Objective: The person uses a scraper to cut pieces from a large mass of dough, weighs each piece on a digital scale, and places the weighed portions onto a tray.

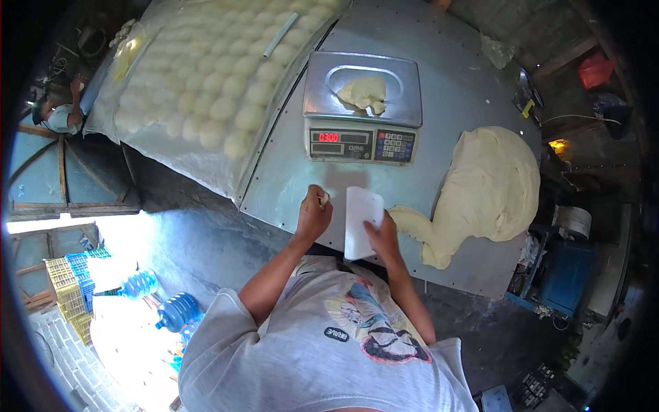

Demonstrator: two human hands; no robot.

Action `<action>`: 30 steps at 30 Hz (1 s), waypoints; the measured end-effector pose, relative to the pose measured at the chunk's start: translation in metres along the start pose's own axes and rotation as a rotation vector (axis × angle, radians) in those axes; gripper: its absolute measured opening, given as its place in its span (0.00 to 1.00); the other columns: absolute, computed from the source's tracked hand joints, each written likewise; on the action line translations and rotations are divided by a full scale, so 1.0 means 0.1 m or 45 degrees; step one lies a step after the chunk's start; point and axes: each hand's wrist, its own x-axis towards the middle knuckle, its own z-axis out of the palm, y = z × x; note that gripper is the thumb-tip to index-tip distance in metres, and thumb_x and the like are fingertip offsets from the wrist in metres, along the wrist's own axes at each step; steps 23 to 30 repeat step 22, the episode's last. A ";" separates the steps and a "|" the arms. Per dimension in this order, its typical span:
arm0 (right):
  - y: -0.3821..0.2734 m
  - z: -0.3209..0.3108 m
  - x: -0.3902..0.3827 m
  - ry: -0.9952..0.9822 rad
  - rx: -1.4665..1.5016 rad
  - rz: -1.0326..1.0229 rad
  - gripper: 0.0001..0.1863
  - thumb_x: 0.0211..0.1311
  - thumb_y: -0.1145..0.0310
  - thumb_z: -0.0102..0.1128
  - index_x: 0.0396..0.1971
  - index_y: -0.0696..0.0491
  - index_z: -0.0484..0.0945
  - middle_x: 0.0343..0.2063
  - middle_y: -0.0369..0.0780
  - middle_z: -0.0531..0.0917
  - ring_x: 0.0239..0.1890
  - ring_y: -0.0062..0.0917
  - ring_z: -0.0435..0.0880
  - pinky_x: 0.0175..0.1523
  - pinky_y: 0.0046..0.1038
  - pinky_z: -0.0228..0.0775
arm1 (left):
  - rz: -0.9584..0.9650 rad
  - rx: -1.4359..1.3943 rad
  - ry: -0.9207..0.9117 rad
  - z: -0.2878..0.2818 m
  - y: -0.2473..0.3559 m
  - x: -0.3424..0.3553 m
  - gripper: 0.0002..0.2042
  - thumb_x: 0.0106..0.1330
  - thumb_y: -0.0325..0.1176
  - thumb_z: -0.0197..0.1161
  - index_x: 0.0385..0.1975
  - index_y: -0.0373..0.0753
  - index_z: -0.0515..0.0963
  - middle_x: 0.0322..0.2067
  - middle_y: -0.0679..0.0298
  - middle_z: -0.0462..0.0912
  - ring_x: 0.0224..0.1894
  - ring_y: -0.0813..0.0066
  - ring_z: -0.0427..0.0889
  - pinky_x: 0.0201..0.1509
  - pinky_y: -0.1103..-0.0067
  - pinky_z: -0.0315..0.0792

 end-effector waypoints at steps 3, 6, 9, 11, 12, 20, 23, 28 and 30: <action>0.11 -0.48 -0.30 0.001 0.214 0.212 0.21 0.56 0.75 0.63 0.51 0.61 0.73 0.43 0.43 0.83 0.46 0.28 0.81 0.52 0.31 0.71 | -0.057 -0.093 -0.164 0.10 0.21 0.14 0.15 0.61 0.21 0.56 0.45 0.36 0.61 0.28 0.47 0.72 0.31 0.42 0.76 0.35 0.58 0.69; 0.31 -0.87 -0.60 0.263 0.473 0.458 0.23 0.56 0.76 0.64 0.53 0.60 0.73 0.45 0.41 0.82 0.48 0.28 0.79 0.55 0.30 0.69 | 0.218 0.037 -0.189 0.40 0.52 0.08 0.15 0.64 0.26 0.57 0.47 0.34 0.61 0.40 0.45 0.72 0.43 0.44 0.74 0.45 0.63 0.69; 0.17 -1.20 -0.75 0.497 0.551 0.606 0.24 0.56 0.76 0.64 0.55 0.60 0.72 0.47 0.41 0.81 0.50 0.28 0.79 0.56 0.29 0.67 | 0.264 0.207 -0.530 0.69 0.58 -0.16 0.23 0.62 0.33 0.63 0.53 0.33 0.61 0.52 0.44 0.68 0.56 0.46 0.70 0.54 0.64 0.67; 0.09 -1.34 -0.79 0.575 0.556 0.565 0.24 0.57 0.76 0.64 0.55 0.61 0.72 0.48 0.41 0.81 0.50 0.28 0.78 0.57 0.29 0.67 | 0.436 0.635 -1.023 0.79 0.67 -0.20 0.35 0.58 0.40 0.68 0.62 0.34 0.59 0.63 0.45 0.59 0.66 0.46 0.59 0.65 0.60 0.59; 0.06 -1.39 -0.80 0.629 0.556 0.532 0.24 0.57 0.77 0.63 0.55 0.61 0.71 0.48 0.41 0.81 0.51 0.28 0.78 0.57 0.29 0.66 | 0.449 0.637 -1.021 0.82 0.65 -0.10 0.35 0.58 0.40 0.68 0.62 0.34 0.59 0.63 0.45 0.59 0.66 0.46 0.59 0.65 0.60 0.59; -0.02 -1.35 -0.44 0.689 0.789 0.491 0.24 0.58 0.76 0.63 0.56 0.61 0.70 0.49 0.42 0.80 0.52 0.28 0.78 0.57 0.30 0.67 | 0.221 1.271 -0.171 0.53 1.45 2.43 0.48 0.56 0.60 0.63 0.72 0.45 0.48 0.69 0.38 0.47 0.72 0.40 0.44 0.71 0.52 0.48; -0.06 -1.31 -0.25 0.553 0.760 0.421 0.27 0.58 0.74 0.64 0.58 0.60 0.68 0.50 0.42 0.80 0.52 0.29 0.78 0.57 0.31 0.68 | -0.167 1.077 -0.810 0.53 1.31 2.77 0.47 0.57 0.62 0.61 0.73 0.52 0.45 0.70 0.41 0.45 0.73 0.41 0.43 0.69 0.43 0.45; -0.06 -1.31 -0.25 0.553 0.760 0.421 0.27 0.58 0.74 0.64 0.58 0.60 0.68 0.50 0.42 0.80 0.52 0.29 0.78 0.57 0.31 0.68 | -0.167 1.077 -0.810 0.53 1.31 2.77 0.47 0.57 0.62 0.61 0.73 0.52 0.45 0.70 0.41 0.45 0.73 0.41 0.43 0.69 0.43 0.45; -0.06 -1.31 -0.25 0.553 0.760 0.421 0.27 0.58 0.74 0.64 0.58 0.60 0.68 0.50 0.42 0.80 0.52 0.29 0.78 0.57 0.31 0.68 | -0.167 1.077 -0.810 0.53 1.31 2.77 0.47 0.57 0.62 0.61 0.73 0.52 0.45 0.70 0.41 0.45 0.73 0.41 0.43 0.69 0.43 0.45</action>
